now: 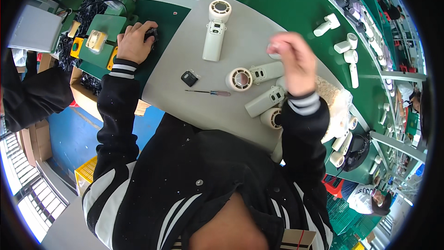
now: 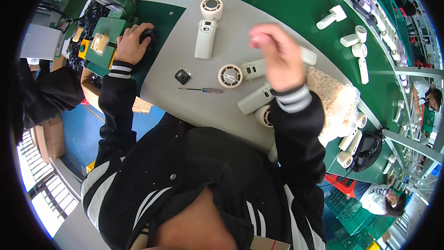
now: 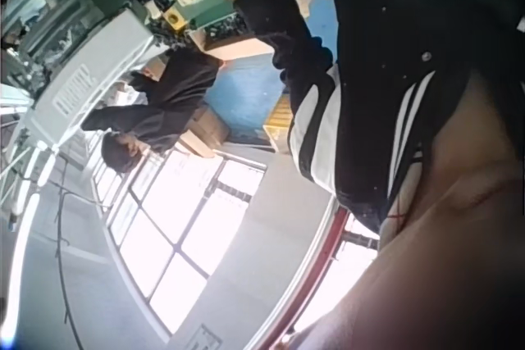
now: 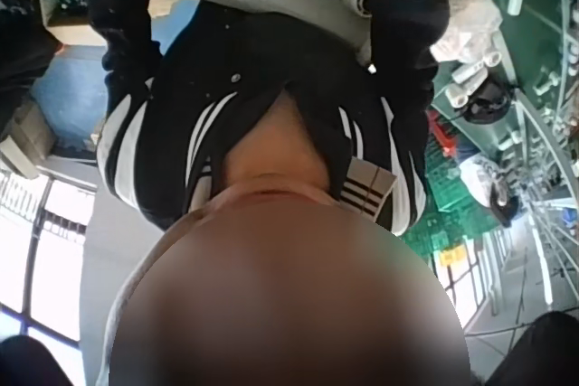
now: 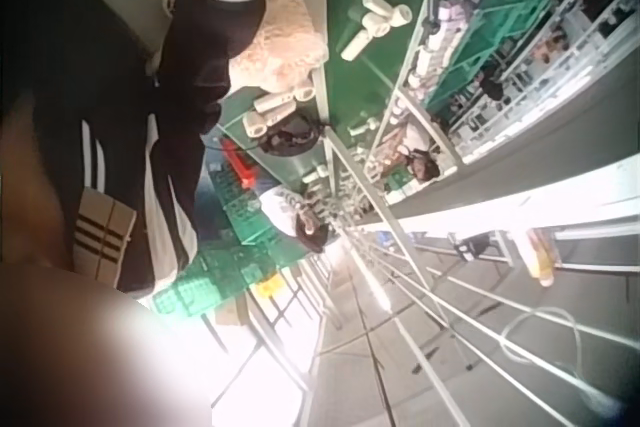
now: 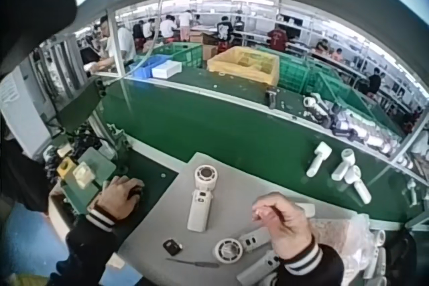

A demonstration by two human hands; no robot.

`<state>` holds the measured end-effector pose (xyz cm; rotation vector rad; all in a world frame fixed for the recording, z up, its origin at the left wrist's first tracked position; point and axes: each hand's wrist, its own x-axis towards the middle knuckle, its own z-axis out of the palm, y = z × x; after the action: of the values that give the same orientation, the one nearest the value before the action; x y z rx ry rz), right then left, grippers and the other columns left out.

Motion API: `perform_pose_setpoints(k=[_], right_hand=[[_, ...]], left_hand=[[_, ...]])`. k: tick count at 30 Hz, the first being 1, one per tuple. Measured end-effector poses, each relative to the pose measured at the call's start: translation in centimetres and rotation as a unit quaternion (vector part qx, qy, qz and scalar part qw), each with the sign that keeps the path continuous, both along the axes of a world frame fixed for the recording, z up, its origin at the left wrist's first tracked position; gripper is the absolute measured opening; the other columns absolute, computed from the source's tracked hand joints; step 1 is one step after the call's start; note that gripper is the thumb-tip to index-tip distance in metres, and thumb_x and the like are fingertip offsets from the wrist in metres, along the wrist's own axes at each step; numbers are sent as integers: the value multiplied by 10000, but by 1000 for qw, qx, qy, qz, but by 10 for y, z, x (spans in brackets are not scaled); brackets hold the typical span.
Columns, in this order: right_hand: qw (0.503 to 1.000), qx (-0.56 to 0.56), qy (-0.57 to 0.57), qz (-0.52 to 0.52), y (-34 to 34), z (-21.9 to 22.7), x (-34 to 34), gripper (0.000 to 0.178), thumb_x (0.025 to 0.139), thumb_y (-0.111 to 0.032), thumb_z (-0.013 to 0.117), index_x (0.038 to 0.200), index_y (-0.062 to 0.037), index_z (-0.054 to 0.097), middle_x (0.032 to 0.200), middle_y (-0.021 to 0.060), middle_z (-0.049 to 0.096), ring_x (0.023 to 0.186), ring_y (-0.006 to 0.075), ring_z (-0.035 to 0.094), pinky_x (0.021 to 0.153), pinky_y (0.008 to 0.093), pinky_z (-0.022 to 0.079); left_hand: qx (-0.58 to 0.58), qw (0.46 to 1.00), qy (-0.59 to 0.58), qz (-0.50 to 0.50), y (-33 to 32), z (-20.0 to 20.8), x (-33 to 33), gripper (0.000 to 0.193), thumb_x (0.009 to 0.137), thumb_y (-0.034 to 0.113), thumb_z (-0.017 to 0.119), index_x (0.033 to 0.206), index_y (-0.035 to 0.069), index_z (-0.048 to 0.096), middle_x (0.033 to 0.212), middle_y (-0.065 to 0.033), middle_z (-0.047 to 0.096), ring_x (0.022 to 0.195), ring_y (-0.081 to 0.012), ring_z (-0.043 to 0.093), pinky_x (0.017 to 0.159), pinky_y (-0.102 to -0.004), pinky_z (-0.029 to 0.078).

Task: Manually assembling handheld fans by placing internal components and buttons into plastic housings at a factory workstation.

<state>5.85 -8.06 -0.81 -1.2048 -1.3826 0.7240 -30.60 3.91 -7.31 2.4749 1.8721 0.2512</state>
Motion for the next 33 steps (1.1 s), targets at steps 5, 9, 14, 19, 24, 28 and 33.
perform_pose_setpoints(k=[5,9,14,19,24,28,33], right_hand=[[987,-109,-47,104,48,-40,-49,180,909,42,479,1024,-10,607,848,44,595,734,123,542,727,249,477],[976,-167,-119,69,65,-59,-70,104,901,-7,521,941,-49,607,781,17,573,685,105,501,653,248,440],[965,0,-256,65,79,-78,-79,63,878,-46,569,923,-73,602,899,38,525,798,180,497,727,290,430],[954,38,-293,55,89,-86,-84,71,865,-56,585,929,-84,598,956,49,497,854,210,493,765,311,426],[966,28,-257,27,91,-85,-83,73,859,-57,593,927,-82,594,946,42,497,828,192,496,737,297,426],[980,22,-197,1,90,-80,-82,62,855,-57,601,914,-72,592,902,25,514,761,153,503,678,265,426],[985,-124,-92,83,91,-74,-76,47,879,-90,613,847,-64,591,692,-25,532,622,89,441,592,224,386]], left_hand=[[22,999,-43,-2,0,-4,-6,326,850,118,593,1142,259,620,1006,-12,607,963,-243,561,870,-393,402],[36,994,-88,-49,1,-5,-9,354,849,46,574,1151,221,632,1005,-33,612,893,-243,579,819,-353,448],[-3,924,-369,-104,-1,2,14,380,830,-51,571,1154,135,637,938,-34,610,739,-161,542,661,-250,437],[-61,862,-484,-134,-2,-2,50,405,818,-98,548,1154,110,637,912,-20,589,701,-118,492,638,-216,423],[-123,823,-533,-153,6,-10,79,427,804,-125,523,1152,100,628,902,-15,576,725,-101,474,666,-208,415],[-163,797,-560,-156,13,-17,92,442,789,-142,508,1149,88,617,896,-22,578,760,-98,487,690,-205,413],[-213,732,-618,-193,11,-19,102,475,793,-136,509,1211,86,548,1013,-42,591,801,-105,529,707,-215,438]])
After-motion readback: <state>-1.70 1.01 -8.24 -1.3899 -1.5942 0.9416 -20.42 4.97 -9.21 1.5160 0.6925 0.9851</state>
